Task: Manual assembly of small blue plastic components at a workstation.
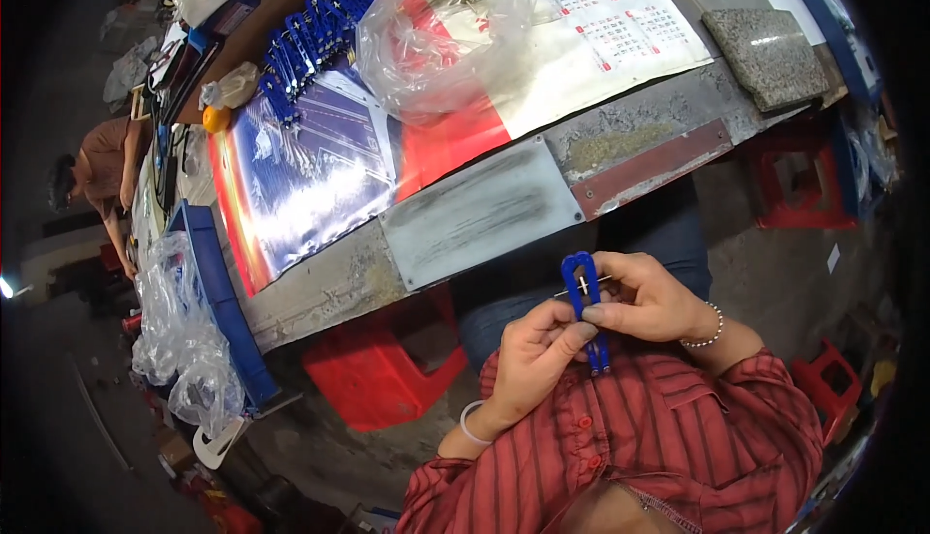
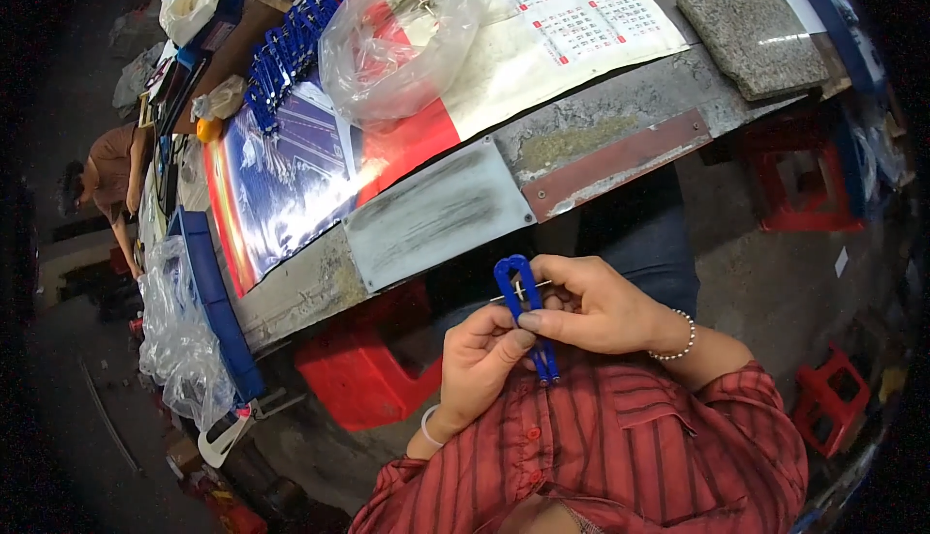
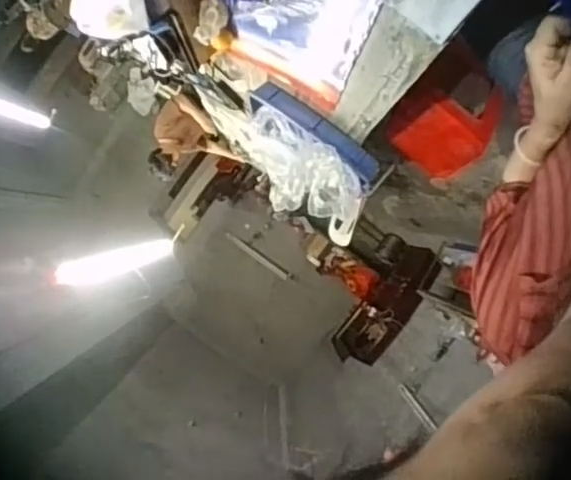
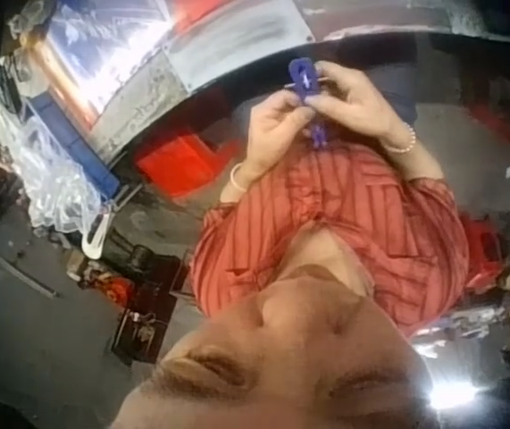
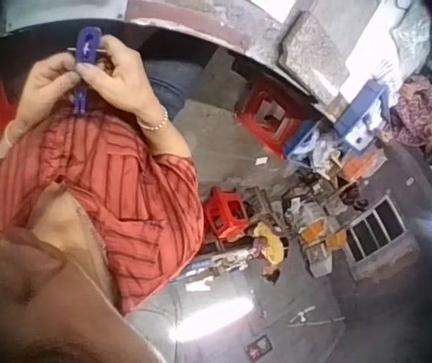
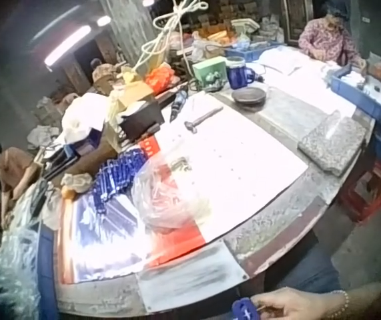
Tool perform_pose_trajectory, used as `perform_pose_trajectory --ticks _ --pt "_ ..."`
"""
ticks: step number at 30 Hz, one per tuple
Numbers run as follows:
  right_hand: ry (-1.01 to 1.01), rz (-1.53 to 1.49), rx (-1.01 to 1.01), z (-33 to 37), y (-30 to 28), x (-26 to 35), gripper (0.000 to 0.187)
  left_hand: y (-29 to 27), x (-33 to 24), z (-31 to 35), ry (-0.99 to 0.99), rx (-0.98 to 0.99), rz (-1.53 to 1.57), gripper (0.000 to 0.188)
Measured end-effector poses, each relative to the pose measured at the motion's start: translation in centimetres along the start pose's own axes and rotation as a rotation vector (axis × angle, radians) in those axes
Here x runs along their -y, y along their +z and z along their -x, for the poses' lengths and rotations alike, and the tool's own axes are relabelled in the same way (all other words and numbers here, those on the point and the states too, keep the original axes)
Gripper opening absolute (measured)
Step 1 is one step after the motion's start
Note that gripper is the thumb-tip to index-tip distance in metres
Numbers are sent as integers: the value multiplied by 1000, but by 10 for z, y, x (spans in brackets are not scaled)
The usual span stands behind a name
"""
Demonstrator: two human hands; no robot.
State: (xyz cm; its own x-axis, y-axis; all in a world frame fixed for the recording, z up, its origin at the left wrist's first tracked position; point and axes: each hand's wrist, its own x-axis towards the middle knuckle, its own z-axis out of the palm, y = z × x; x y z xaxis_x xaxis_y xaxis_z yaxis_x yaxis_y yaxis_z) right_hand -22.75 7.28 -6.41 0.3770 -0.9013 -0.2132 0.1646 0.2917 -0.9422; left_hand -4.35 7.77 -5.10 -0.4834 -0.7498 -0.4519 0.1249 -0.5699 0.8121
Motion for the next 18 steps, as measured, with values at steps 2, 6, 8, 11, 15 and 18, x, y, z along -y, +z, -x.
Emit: perform_pose_trajectory --ticks 2,6,8,11,15,18 --pt "36 -148 -57 2 5 5 25 0 3 -1 4 -11 44 8" --pt "-48 130 -12 6 -5 -2 28 1 3 -4 64 -16 21 9" --pt "-9 126 -28 6 -3 9 23 1 4 -6 88 -81 71 8" --pt "16 144 -58 7 -1 10 18 3 0 -7 70 -70 79 8" --pt "-48 204 -65 7 0 11 16 0 1 -7 40 -49 49 7" --pt "-130 351 -120 7 1 13 16 6 -6 -10 42 -107 81 6"
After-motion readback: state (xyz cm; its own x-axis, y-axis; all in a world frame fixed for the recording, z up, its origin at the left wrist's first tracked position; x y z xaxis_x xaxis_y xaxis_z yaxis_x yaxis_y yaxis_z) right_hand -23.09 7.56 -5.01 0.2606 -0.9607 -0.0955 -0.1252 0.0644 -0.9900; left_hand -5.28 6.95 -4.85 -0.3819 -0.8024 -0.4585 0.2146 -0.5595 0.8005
